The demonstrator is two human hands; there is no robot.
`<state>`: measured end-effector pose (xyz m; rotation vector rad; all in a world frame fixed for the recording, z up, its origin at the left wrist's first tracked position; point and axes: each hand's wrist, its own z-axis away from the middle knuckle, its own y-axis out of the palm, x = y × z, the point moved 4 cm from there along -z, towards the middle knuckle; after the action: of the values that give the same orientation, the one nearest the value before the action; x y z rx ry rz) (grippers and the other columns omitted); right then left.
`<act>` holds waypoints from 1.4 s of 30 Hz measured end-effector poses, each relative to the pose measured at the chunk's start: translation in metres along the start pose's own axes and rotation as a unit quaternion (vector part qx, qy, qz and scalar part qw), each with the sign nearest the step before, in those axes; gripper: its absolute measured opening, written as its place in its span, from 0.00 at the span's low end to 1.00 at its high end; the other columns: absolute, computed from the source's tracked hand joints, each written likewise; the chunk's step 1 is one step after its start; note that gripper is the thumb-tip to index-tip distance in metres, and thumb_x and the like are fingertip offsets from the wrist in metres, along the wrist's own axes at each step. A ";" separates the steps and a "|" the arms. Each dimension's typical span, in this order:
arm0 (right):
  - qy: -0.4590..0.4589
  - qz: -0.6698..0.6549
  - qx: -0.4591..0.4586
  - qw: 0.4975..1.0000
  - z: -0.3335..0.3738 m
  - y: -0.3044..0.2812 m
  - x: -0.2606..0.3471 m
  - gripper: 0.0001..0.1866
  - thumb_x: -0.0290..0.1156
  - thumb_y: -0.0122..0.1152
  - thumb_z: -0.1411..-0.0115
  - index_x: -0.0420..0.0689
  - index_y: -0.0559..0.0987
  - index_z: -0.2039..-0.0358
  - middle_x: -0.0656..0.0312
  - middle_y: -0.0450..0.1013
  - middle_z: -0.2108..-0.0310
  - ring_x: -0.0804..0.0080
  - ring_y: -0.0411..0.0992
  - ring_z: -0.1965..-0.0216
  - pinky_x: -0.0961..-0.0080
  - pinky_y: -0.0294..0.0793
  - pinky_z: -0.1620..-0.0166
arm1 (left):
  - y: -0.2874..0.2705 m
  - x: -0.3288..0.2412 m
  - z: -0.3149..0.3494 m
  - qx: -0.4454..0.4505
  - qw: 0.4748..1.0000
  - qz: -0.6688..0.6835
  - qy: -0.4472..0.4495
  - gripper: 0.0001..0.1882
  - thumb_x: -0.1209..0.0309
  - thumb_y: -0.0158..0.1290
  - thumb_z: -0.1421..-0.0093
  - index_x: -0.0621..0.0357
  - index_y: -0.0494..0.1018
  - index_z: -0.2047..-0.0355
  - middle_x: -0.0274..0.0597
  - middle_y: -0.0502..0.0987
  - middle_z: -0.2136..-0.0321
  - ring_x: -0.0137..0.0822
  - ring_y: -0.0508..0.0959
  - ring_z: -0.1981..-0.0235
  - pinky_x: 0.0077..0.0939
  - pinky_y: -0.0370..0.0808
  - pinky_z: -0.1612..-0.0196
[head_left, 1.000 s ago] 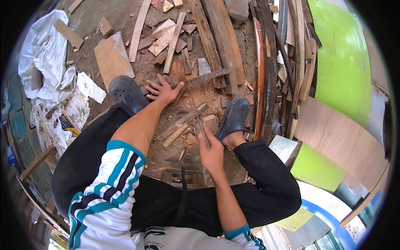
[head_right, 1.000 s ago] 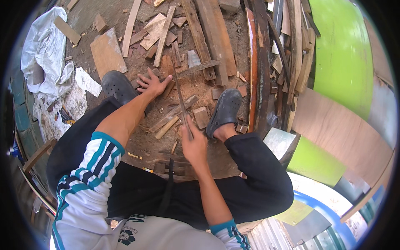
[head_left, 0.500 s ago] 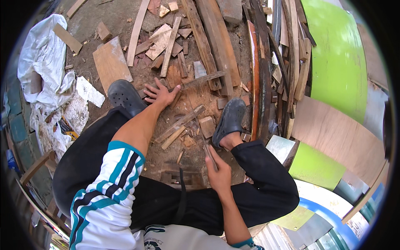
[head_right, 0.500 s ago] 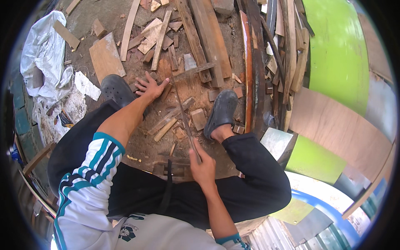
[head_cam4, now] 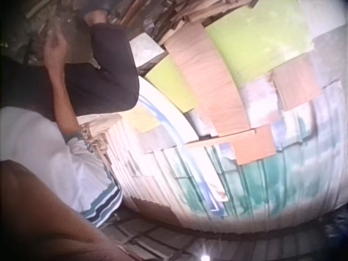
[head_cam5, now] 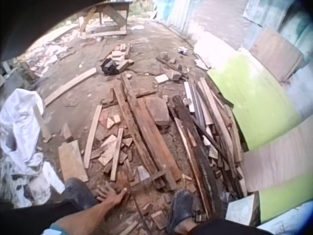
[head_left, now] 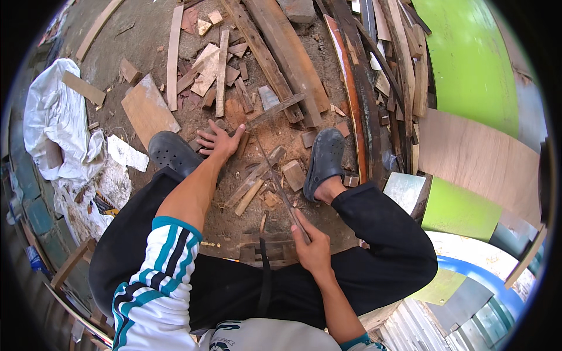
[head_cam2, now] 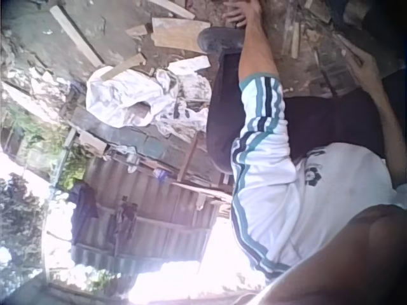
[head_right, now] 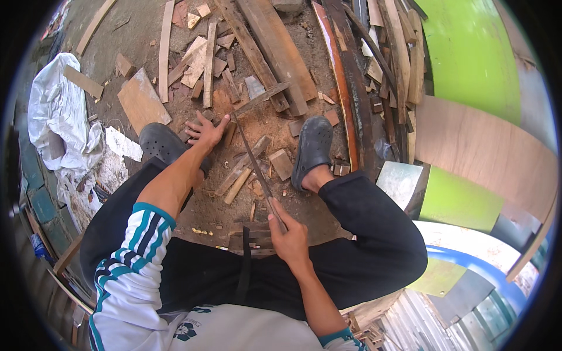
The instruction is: The person sits on the ground and uses a hand saw to cut small pieces of wood. They repeatedly position the wood, saw through it, and set the cut pieces aside.
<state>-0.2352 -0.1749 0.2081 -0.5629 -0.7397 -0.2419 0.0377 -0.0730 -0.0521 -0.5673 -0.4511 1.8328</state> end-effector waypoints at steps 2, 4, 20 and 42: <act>-0.006 -0.029 0.003 1.000 -0.032 0.015 0.005 0.21 0.32 0.58 0.35 0.41 0.76 0.42 0.43 0.77 0.51 0.61 0.76 0.46 0.72 0.72 0.46 | -0.001 -0.002 0.001 -0.008 1.000 0.003 0.006 0.71 0.22 0.49 0.52 0.47 0.20 0.28 0.70 0.14 0.32 0.70 0.17 0.31 0.72 0.27 0.35; 0.025 -0.019 0.026 0.999 -0.097 0.045 0.004 0.21 0.36 0.57 0.34 0.42 0.76 0.42 0.43 0.77 0.51 0.58 0.77 0.47 0.71 0.73 0.48 | 0.000 -0.005 0.004 -0.015 1.000 0.006 0.014 0.70 0.22 0.48 0.52 0.47 0.20 0.28 0.70 0.15 0.32 0.70 0.18 0.31 0.73 0.27 0.35; -0.024 -0.045 0.005 0.999 -0.124 0.058 -0.014 0.22 0.33 0.59 0.35 0.41 0.75 0.42 0.43 0.77 0.51 0.65 0.77 0.48 0.72 0.73 0.48 | 0.001 0.000 0.000 -0.020 1.000 0.003 0.008 0.70 0.22 0.50 0.53 0.45 0.22 0.28 0.69 0.17 0.31 0.70 0.20 0.30 0.72 0.29 0.34; -0.051 -0.028 0.008 0.998 -0.120 0.062 -0.022 0.23 0.36 0.57 0.32 0.38 0.74 0.41 0.46 0.76 0.47 0.65 0.74 0.43 0.73 0.69 0.43 | 0.004 0.000 0.000 -0.007 1.000 0.012 0.010 0.72 0.22 0.51 0.54 0.48 0.23 0.27 0.70 0.17 0.31 0.70 0.20 0.30 0.73 0.29 0.35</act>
<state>-0.1586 -0.1910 0.0963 -0.5421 -0.8559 -0.2607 0.0346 -0.0744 -0.0538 -0.6019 -0.4468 1.8461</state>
